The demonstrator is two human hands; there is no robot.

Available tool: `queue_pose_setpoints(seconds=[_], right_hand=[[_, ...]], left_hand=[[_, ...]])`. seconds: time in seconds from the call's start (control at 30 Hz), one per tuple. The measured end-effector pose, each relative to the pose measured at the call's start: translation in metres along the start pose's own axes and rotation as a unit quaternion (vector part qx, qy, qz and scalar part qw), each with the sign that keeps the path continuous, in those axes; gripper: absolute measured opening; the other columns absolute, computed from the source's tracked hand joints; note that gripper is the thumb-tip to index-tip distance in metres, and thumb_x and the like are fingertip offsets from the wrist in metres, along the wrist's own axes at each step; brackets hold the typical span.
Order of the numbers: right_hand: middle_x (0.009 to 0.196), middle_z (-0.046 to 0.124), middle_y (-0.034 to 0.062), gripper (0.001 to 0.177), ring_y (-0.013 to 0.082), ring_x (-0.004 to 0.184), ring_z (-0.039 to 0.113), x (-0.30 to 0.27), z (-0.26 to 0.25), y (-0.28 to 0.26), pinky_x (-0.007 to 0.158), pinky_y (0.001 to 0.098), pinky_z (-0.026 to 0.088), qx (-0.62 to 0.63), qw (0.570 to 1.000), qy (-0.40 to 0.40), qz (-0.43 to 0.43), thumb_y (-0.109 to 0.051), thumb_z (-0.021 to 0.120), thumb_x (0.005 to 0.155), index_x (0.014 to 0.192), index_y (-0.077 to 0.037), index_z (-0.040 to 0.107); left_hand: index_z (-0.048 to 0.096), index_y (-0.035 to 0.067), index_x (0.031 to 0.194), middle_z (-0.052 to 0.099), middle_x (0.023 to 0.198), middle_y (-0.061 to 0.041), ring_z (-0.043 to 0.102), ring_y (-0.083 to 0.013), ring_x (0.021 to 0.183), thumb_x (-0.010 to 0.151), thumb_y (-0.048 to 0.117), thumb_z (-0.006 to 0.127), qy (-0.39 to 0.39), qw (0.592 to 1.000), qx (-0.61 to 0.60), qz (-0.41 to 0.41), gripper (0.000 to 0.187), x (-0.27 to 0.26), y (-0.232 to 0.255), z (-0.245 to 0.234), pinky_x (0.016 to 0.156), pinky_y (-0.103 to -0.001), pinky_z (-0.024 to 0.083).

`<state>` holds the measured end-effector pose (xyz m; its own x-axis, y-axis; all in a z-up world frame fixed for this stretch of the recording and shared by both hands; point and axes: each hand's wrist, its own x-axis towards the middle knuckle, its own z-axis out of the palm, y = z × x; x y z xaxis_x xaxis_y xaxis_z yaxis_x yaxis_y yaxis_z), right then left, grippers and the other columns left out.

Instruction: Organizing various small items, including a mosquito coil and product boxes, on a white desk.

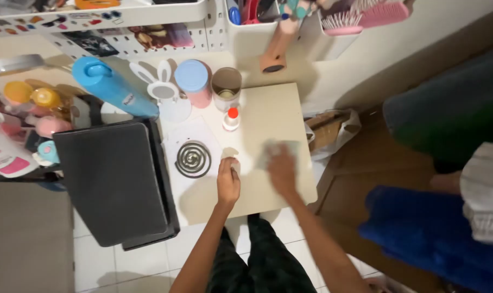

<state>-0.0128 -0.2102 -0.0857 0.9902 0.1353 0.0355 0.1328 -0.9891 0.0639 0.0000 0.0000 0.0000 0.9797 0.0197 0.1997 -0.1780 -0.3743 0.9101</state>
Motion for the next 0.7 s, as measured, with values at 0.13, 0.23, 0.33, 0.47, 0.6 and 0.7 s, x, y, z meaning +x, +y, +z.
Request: queue_pose_setpoints(seconds=[0.13, 0.23, 0.33, 0.47, 0.6, 0.7], right_hand=[[0.162, 0.024, 0.037, 0.065, 0.0506, 0.153, 0.02, -0.05, -0.007, 0.009, 0.118, 0.0623, 0.023, 0.118, 0.98, 0.12, 0.108, -0.026, 0.053, 0.1, 0.159, -0.003, 0.034], [0.161, 0.019, 0.0425, 0.07, 0.0547, 0.15, 0.017, -0.078, -0.006, -0.036, 0.118, 0.0628, 0.022, 0.136, 0.964, 0.138, 0.181, -0.026, 0.054, 0.1, 0.16, -0.001, 0.028], [0.159, 0.018, 0.0438, 0.074, 0.0569, 0.15, 0.016, -0.092, -0.001, -0.109, 0.119, 0.0657, 0.018, 0.103, 0.972, 0.158, 0.139, -0.027, 0.055, 0.1, 0.159, 0.007, 0.024], [0.156, 0.029, 0.0323, 0.08, 0.05, 0.15, 0.019, -0.089, -0.021, -0.215, 0.12, 0.0561, 0.02, 0.303, 0.95, 0.017, 0.077, -0.024, 0.062, 0.091, 0.156, 0.003, 0.025], [0.157, 0.038, 0.0233, 0.075, 0.0405, 0.143, 0.036, -0.097, 0.054, -0.283, 0.118, 0.048, 0.031, 0.47, 0.882, -0.042, 0.003, -0.029, 0.062, 0.093, 0.157, -0.007, 0.031], [0.161, 0.046, 0.0133, 0.073, 0.0341, 0.149, 0.042, -0.083, -0.005, -0.282, 0.121, 0.0471, 0.034, 0.209, 0.953, 0.146, -0.164, -0.029, 0.066, 0.096, 0.16, -0.011, 0.037]], left_hand=[[0.057, 0.001, 0.111, 0.061, 0.114, -0.02, 0.059, -0.0417, 0.103, 0.086, -0.013, 0.043, -0.014, 0.999, -0.003, -0.047, 0.033, -0.027, -0.014, -0.025, 0.089, -0.045, 0.048], [0.058, 0.001, 0.111, 0.06, 0.111, -0.02, 0.059, -0.0424, 0.104, 0.085, -0.014, 0.042, 0.0, 1.0, 0.0, -0.022, 0.035, -0.054, -0.024, -0.043, 0.092, -0.044, 0.048], [0.057, 0.001, 0.111, 0.061, 0.112, -0.02, 0.06, -0.042, 0.105, 0.085, -0.014, 0.042, 0.016, 1.0, -0.018, -0.01, 0.033, -0.074, -0.036, -0.06, 0.094, -0.044, 0.048], [0.058, 0.003, 0.11, 0.061, 0.113, -0.019, 0.06, -0.0412, 0.109, 0.087, -0.011, 0.043, 0.012, 0.999, -0.011, -0.033, 0.032, -0.085, -0.046, -0.082, 0.097, -0.045, 0.047], [0.061, 0.009, 0.108, 0.066, 0.113, -0.011, 0.057, -0.0375, 0.115, 0.084, -0.006, 0.051, -0.01, 0.99, 0.128, -0.059, 0.029, -0.088, -0.036, -0.103, 0.107, -0.062, 0.028], [0.062, 0.014, 0.108, 0.067, 0.117, -0.009, 0.044, -0.0483, 0.124, 0.086, 0.001, 0.055, 0.031, 0.973, 0.229, -0.026, 0.027, -0.102, -0.065, -0.093, 0.108, -0.069, 0.019]])
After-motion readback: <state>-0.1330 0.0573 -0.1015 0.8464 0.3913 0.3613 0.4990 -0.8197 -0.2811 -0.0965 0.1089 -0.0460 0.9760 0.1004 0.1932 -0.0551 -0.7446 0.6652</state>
